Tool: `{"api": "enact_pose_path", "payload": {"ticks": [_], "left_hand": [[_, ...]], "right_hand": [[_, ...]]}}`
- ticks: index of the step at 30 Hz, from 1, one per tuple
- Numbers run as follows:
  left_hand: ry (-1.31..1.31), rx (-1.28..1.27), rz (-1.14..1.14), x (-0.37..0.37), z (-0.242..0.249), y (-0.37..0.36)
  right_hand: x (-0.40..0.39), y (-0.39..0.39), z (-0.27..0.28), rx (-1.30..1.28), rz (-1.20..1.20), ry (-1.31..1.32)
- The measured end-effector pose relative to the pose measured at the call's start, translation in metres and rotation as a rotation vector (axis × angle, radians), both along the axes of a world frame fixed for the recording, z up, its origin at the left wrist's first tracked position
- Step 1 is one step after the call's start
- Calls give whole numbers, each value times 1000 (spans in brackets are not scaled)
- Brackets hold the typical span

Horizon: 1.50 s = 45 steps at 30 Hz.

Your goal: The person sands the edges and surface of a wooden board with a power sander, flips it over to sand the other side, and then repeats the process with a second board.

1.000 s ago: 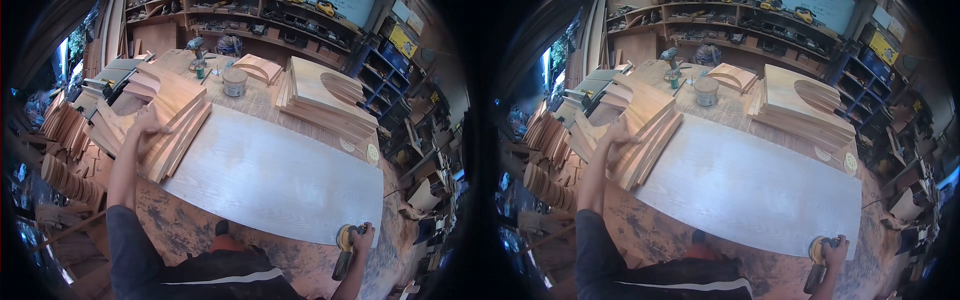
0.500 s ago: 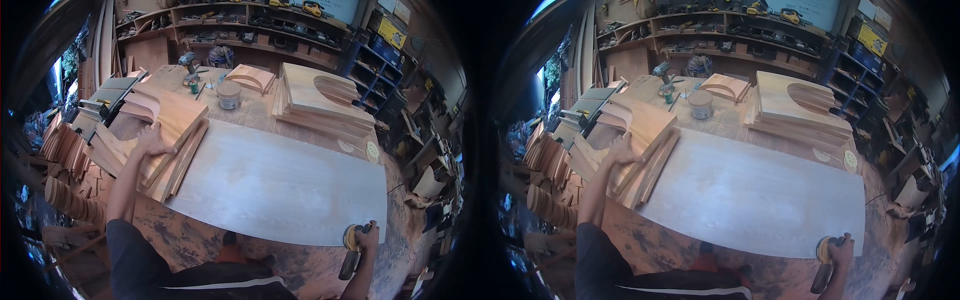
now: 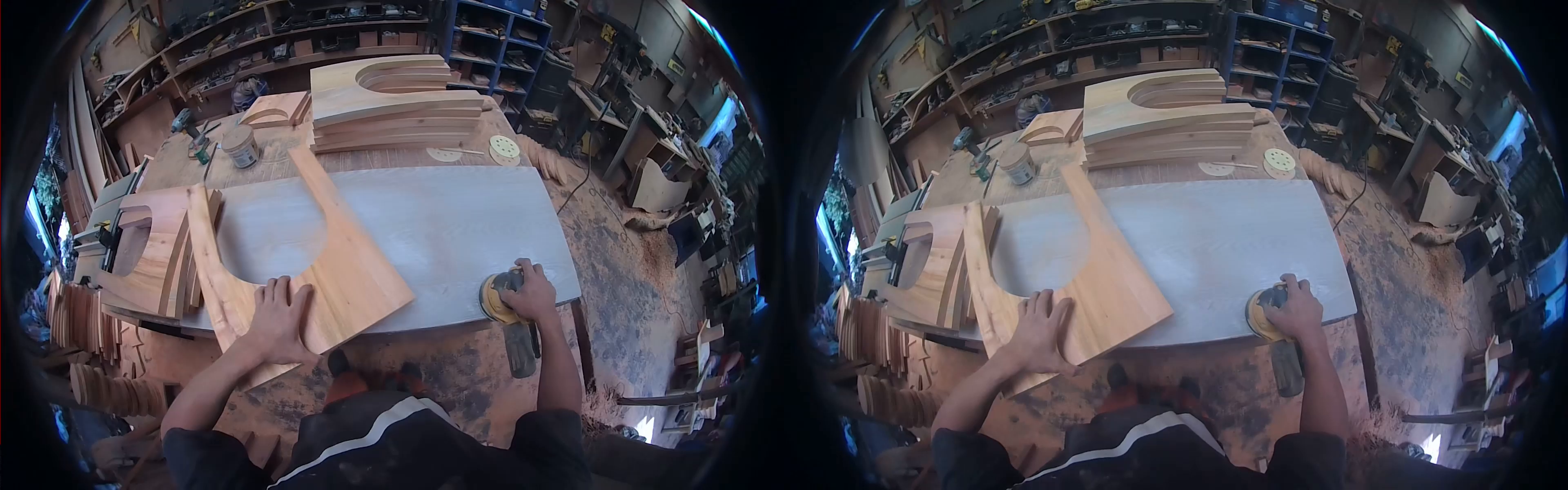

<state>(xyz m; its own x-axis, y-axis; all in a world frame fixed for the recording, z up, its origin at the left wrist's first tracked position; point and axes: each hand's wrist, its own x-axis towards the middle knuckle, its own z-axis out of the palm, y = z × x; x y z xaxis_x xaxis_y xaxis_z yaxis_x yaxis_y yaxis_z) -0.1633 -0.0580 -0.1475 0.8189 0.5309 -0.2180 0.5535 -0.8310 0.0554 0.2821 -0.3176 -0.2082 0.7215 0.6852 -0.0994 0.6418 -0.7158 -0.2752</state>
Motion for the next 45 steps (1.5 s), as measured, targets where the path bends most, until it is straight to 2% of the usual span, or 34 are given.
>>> {"api": "enact_pose_path", "payload": {"ticks": [3, 6, 10, 14, 17, 19, 20, 21, 23, 26, 33, 36, 43, 45], "left_hand": [[57, -151, -103, 57, -17, -30], [33, -102, -191, 98, -61, -44], [56, -179, -265, 141, -91, -45], [71, -126, -403, 146, -120, -28], [98, -95, -449, 138, -127, -13], [-139, -276, -192, 126, -129, -3], [-243, -251, -44, 113, -127, 2], [-251, -248, -51, 102, -136, 12], [-549, -112, 495, 87, -168, 29], [-529, -115, 576, 83, -200, 31], [-431, -104, 538, 90, -191, 21], [-455, -74, 520, 91, -193, 20], [-486, -77, 535, 88, -194, 18], [-482, -62, 530, 90, -193, 22]], "right_hand": [[17, -21, 5, 74, 42, 51], [23, -47, 18, 93, 31, 24], [17, -67, 50, 99, 41, -52], [13, -61, 75, 130, 148, -109], [1, -25, 91, 128, 236, -112], [-3, 6, 84, 102, 255, -117], [-7, 24, 78, 72, 292, -112], [-9, 43, 70, 44, 327, -106], [-10, 78, 50, 34, 341, -106], [-11, 127, 34, -10, 331, -111], [-46, 178, 22, -66, 251, -168], [-59, 183, 21, -63, 303, -164], [-37, 180, 21, -117, 188, -185], [-45, 171, 17, -90, 262, -173]]}}
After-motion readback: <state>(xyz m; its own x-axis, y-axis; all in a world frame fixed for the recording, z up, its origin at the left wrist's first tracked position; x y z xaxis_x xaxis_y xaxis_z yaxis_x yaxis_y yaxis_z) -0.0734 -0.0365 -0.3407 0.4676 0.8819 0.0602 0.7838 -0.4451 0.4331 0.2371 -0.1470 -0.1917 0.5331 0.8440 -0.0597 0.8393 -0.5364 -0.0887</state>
